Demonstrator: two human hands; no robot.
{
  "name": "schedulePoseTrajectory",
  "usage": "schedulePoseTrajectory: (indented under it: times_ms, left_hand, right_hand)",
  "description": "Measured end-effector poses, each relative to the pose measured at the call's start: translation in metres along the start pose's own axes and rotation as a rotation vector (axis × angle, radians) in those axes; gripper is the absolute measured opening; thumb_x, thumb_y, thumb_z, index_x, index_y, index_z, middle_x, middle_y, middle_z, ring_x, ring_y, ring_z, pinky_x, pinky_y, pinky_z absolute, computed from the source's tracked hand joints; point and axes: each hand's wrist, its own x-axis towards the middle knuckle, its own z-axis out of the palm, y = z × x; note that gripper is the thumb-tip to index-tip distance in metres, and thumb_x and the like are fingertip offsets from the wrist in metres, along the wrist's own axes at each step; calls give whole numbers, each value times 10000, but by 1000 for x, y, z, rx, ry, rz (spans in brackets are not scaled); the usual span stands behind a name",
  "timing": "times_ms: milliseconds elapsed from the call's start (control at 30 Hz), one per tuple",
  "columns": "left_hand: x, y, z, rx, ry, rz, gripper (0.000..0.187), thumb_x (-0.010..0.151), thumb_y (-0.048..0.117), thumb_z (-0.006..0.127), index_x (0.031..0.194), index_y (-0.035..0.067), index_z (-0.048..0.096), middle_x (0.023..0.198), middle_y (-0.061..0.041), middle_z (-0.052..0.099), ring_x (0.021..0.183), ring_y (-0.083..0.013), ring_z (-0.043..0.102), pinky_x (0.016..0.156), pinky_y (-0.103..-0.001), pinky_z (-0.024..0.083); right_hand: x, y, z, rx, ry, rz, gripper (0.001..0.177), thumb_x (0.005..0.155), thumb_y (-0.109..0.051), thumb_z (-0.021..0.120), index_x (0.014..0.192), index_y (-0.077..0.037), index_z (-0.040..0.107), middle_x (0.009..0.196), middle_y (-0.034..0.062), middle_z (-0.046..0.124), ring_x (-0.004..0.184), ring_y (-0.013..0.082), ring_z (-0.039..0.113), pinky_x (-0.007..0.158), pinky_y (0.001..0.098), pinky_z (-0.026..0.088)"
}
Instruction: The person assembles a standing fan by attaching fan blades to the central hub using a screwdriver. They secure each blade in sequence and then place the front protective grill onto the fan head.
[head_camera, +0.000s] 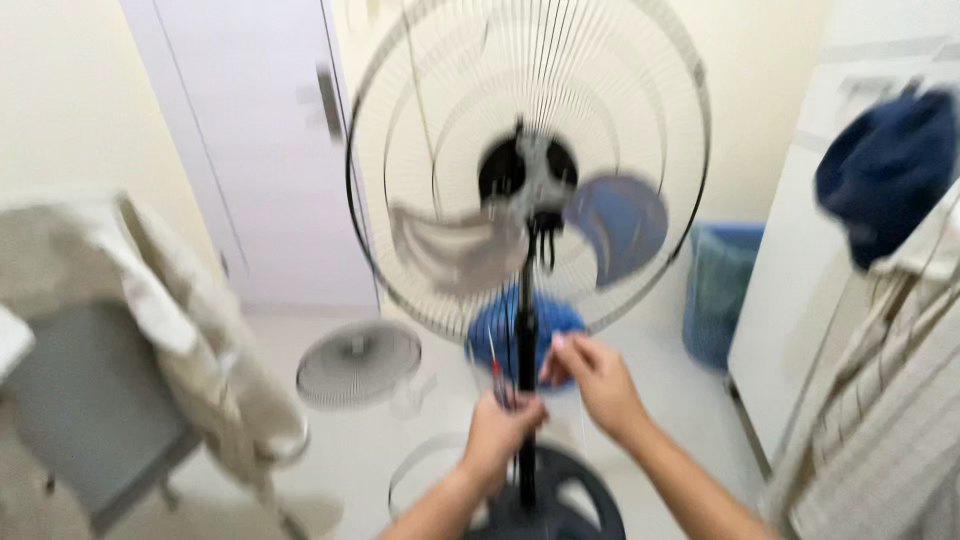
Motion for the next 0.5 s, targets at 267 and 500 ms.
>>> schedulePoseTrajectory:
  times_ms: [267, 500]
  left_hand:
    - [23, 39, 20, 63, 87, 10, 284, 755, -2, 784, 948, 0, 574, 831, -65, 737, 670, -87, 652, 633, -261, 521]
    - [126, 8, 18, -191, 116, 166, 598, 762, 19, 839, 1204, -94, 453, 879, -195, 791, 781, -204, 778, 759, -326, 637]
  right_hand:
    - [11, 6, -11, 33, 50, -57, 315, 988, -275, 593, 882, -6, 720, 819, 56, 743, 741, 121, 615, 722, 266, 513]
    - [78, 110, -32, -65, 156, 173, 348, 916, -345, 670, 1140, -81, 703, 948, 58, 771, 817, 175, 711, 728, 320, 533]
